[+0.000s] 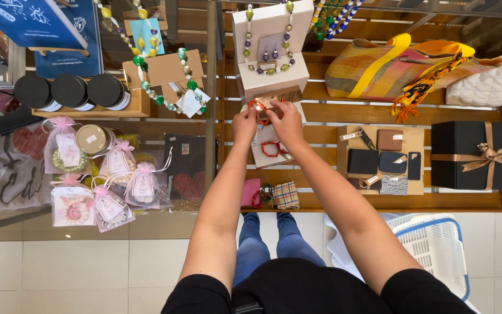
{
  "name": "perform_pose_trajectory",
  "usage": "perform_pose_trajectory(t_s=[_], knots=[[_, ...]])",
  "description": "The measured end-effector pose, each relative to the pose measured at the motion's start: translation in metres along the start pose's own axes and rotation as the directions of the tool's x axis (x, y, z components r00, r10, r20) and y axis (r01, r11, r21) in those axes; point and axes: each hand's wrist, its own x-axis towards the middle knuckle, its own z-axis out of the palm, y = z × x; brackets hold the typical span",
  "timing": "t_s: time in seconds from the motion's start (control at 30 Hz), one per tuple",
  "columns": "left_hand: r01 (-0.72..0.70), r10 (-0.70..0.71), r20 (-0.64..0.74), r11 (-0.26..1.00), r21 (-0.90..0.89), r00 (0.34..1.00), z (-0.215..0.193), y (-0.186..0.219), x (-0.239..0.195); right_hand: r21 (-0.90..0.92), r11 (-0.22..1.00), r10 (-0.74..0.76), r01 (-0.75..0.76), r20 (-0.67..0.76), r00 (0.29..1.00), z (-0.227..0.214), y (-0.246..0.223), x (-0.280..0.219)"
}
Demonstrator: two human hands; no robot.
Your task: Cleaning earrings and accessories with a cloth and organizing them on a retail display.
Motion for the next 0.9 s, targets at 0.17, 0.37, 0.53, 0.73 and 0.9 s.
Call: perform_pose_trajectory(t_s=[0.17,0.37,0.53,0.73,0.9], knots=[[0.013,-0.013,-0.005,0.999,0.035,1.000,-0.004,0.008,0.001,0.007,0.996,0.090,-0.090,0.020,0.996,0.012,0.013,-0.032],[0.026,-0.026,0.021,0.999,0.026,0.999,-0.008,0.015,-0.002,0.098,0.966,0.234,-0.240,0.070,0.970,0.036,0.036,-0.036],[0.011,-0.011,0.018,1.000,0.022,1.000,-0.001,0.010,0.010,0.192,0.932,0.305,-0.308,0.046,0.951,0.037,0.027,-0.026],[-0.003,0.002,0.031,1.000,0.024,1.000,-0.016,0.032,-0.009,0.419,0.764,0.496,-0.491,0.105,0.862,0.039,0.020,-0.013],[-0.042,0.042,0.050,0.999,0.009,0.998,-0.015,0.032,-0.007,0.462,0.715,0.521,-0.525,0.149,0.840,0.054,0.039,-0.004]])
